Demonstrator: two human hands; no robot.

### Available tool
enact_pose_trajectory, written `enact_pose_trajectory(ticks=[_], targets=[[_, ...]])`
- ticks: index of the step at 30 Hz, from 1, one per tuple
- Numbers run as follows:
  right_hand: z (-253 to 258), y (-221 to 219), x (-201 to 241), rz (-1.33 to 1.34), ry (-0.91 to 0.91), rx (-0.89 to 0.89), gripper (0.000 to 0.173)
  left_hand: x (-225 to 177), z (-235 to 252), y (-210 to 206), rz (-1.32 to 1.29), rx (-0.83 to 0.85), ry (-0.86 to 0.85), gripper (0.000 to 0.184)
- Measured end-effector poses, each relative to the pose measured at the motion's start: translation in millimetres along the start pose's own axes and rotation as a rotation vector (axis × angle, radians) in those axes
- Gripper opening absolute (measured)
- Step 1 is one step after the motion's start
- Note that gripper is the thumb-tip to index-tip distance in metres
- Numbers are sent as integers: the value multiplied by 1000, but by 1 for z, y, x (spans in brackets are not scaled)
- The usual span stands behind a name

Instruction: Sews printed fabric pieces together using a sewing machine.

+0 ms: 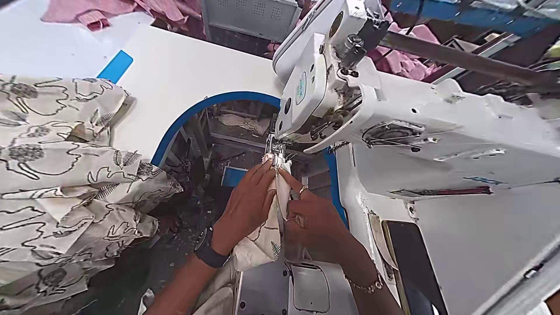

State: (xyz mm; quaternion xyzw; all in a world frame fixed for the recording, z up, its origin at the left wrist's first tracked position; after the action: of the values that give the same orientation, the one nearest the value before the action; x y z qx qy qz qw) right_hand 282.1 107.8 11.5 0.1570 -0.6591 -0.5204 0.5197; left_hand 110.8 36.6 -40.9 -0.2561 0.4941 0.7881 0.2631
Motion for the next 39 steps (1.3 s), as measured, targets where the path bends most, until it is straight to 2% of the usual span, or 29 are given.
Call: enact_pose_trajectory(ticks=[5, 10, 12, 16, 20, 31, 39], targets=[[-2, -6, 4, 9, 6, -49, 15, 0, -1, -1, -38, -11, 6, 42], [25, -11, -2, 437, -120, -56, 14, -3, -2, -2, -184, -68, 17, 49], [31, -19, -4, 523, -148, -114, 12, -4, 0, -3, -173, -86, -8, 44], [19, -31, 6, 323, -145, -313, 14, -5, 0, -1, -141, -44, -3, 35], [21, -28, 2, 472, -164, -273, 7, -7, 2, -1, -123, -31, 5, 42], [25, -30, 8, 309, -152, -322, 12, -2, 6, -2, -116, -52, -27, 36], [27, -36, 30, -155, -165, -504, 18, 6, 23, -6, -158, -20, 31, 33]])
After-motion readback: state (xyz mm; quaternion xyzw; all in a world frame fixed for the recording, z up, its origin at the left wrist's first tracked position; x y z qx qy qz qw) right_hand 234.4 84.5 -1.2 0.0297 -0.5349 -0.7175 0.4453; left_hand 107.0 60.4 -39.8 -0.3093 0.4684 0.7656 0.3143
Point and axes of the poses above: each hand's wrist, its own z-axis towards the middle knuckle, its own y-axis out of the back of the hand, x = y × z, the point moved 1 cm from there along z, towards the middle knuckle
